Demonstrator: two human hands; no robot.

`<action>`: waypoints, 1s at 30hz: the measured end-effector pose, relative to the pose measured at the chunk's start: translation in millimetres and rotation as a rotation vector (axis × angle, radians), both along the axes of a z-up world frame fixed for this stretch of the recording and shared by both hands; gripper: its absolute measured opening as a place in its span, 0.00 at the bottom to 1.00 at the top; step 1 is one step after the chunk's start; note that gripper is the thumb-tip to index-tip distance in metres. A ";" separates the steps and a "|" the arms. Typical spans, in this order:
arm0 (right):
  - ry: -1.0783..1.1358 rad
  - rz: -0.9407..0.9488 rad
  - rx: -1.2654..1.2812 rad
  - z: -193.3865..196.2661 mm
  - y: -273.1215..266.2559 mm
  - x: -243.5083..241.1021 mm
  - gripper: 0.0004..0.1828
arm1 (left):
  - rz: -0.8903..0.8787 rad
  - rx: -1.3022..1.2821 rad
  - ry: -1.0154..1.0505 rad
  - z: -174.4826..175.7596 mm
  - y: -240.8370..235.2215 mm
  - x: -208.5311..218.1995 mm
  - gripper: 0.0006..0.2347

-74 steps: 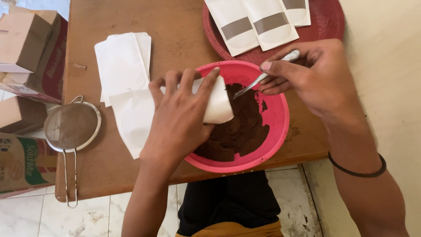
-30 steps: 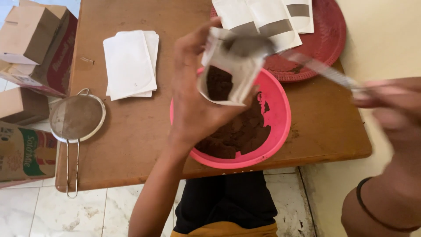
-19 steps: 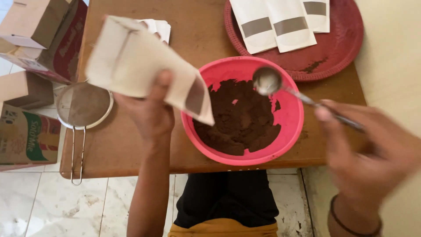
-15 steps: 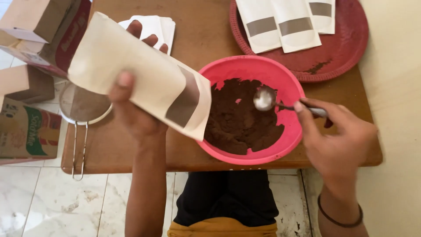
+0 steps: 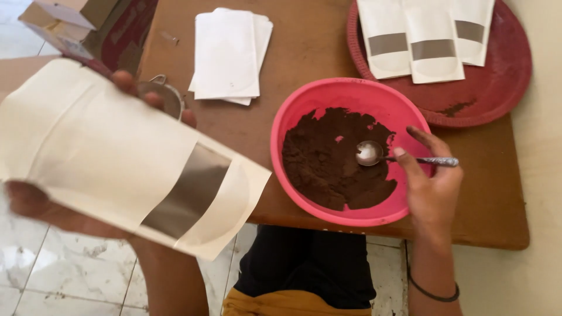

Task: Filling white pouches with coffee grounds using a spoon from a bowl and folding the tops of the pouches.

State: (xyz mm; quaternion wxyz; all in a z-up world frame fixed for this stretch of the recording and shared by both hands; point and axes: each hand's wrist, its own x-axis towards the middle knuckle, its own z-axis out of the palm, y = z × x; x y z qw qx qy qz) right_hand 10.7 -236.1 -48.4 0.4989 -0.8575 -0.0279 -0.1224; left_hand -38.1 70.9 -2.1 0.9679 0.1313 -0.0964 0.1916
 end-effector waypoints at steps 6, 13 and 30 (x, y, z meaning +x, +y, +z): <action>-0.155 0.105 0.063 -19.3 38.1 -15.6 0.28 | -0.050 0.027 -0.018 -11.8 2.9 -16.9 0.46; -0.065 0.216 0.261 -23.2 88.6 -36.1 0.39 | -0.119 0.066 -0.057 -163.6 28.9 58.9 0.46; 0.201 0.714 0.028 6.3 23.3 -62.2 0.73 | -0.431 0.160 -0.146 8.8 -50.5 -49.4 0.47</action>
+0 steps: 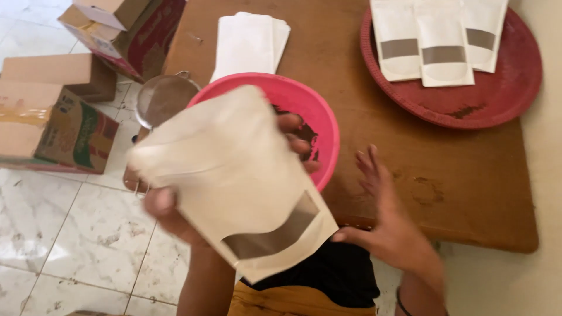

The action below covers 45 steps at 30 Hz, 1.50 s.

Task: Filling white pouches with coffee grounds using a spoon from a bowl and folding the tops of the pouches.

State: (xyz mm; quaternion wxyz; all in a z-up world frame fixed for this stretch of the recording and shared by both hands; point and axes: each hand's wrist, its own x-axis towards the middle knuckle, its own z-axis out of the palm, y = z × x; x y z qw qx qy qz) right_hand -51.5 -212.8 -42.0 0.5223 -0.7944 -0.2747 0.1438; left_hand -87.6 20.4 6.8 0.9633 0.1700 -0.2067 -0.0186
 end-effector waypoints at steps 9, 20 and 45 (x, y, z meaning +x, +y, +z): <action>0.286 -0.094 0.479 -48.2 -95.2 -41.9 0.48 | -0.276 0.016 -0.026 13.3 -64.5 17.3 0.47; 0.247 -0.449 0.437 -83.2 -105.4 -36.3 0.14 | -0.230 0.690 0.297 -73.6 -128.1 51.7 0.39; 0.153 -0.506 0.400 -95.2 -85.0 -11.4 0.15 | 0.094 0.909 0.400 -79.4 -106.4 50.3 0.08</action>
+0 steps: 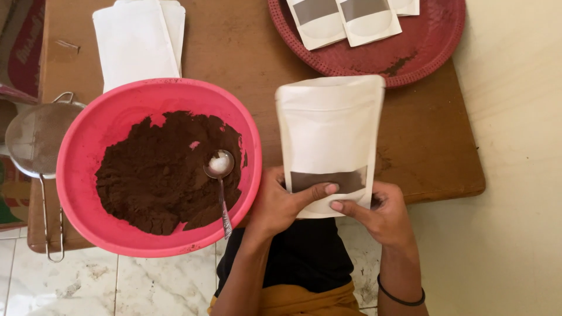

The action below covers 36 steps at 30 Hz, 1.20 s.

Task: Filling white pouches with coffee grounds using a spoon from a bowl and folding the tops of the pouches.

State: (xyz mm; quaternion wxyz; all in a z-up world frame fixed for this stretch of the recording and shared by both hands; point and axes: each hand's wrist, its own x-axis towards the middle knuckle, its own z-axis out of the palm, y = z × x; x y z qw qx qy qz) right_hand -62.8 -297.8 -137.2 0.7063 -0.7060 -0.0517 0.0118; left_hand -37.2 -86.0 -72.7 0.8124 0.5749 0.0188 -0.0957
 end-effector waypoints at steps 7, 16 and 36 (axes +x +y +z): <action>-0.022 -0.096 0.155 8.3 18.0 7.4 0.19 | 0.004 -0.019 0.010 -3.0 -0.2 -2.0 0.07; 0.009 -0.194 0.264 -9.2 17.9 11.1 0.18 | 0.078 -0.017 0.029 -16.6 -8.0 -6.2 0.08; -0.112 -0.286 0.285 28.5 40.0 9.0 0.06 | 0.012 -0.019 -0.019 -23.1 -2.3 -10.8 0.07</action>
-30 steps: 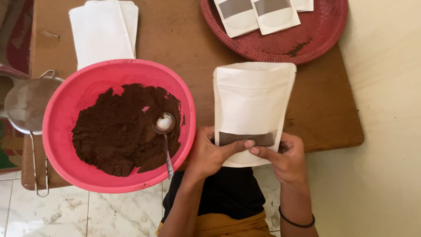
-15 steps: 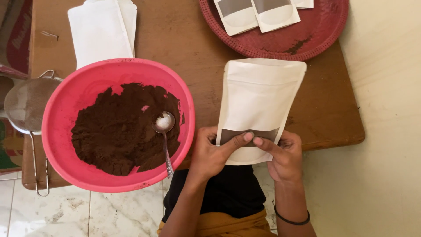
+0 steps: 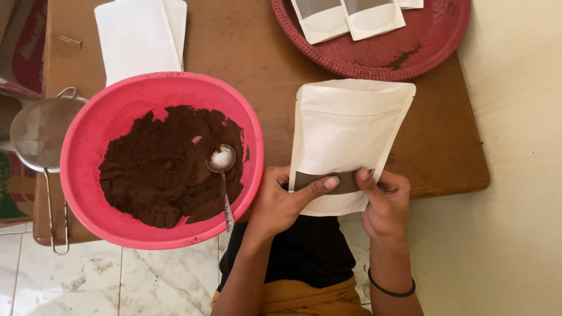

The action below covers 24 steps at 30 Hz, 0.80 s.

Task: Filling white pouches with coffee grounds using a spoon from a bowl and folding the tops of the pouches.

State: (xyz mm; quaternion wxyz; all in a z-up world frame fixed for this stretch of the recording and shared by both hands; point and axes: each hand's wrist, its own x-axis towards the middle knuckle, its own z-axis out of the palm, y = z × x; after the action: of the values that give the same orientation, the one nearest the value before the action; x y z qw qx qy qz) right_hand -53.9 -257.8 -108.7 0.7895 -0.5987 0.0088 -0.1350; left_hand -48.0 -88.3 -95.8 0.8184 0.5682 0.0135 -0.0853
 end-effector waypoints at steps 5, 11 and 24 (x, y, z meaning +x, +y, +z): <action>0.004 -0.043 0.098 10.9 12.2 0.3 0.14 | 0.029 -0.004 -0.001 16.3 0.3 2.4 0.08; 0.017 0.036 -0.103 10.3 9.6 0.8 0.15 | 0.074 0.040 0.053 -49.0 -0.2 3.7 0.14; 0.079 0.097 -0.163 15.7 -0.7 2.6 0.18 | 0.116 0.105 -0.087 -14.5 -5.3 3.9 0.09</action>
State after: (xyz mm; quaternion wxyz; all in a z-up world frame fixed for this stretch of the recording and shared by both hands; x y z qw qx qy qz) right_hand -51.3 -258.6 -93.1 0.7428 -0.6655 0.0001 -0.0732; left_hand -44.2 -93.6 -110.3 0.7909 0.6116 0.0151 -0.0122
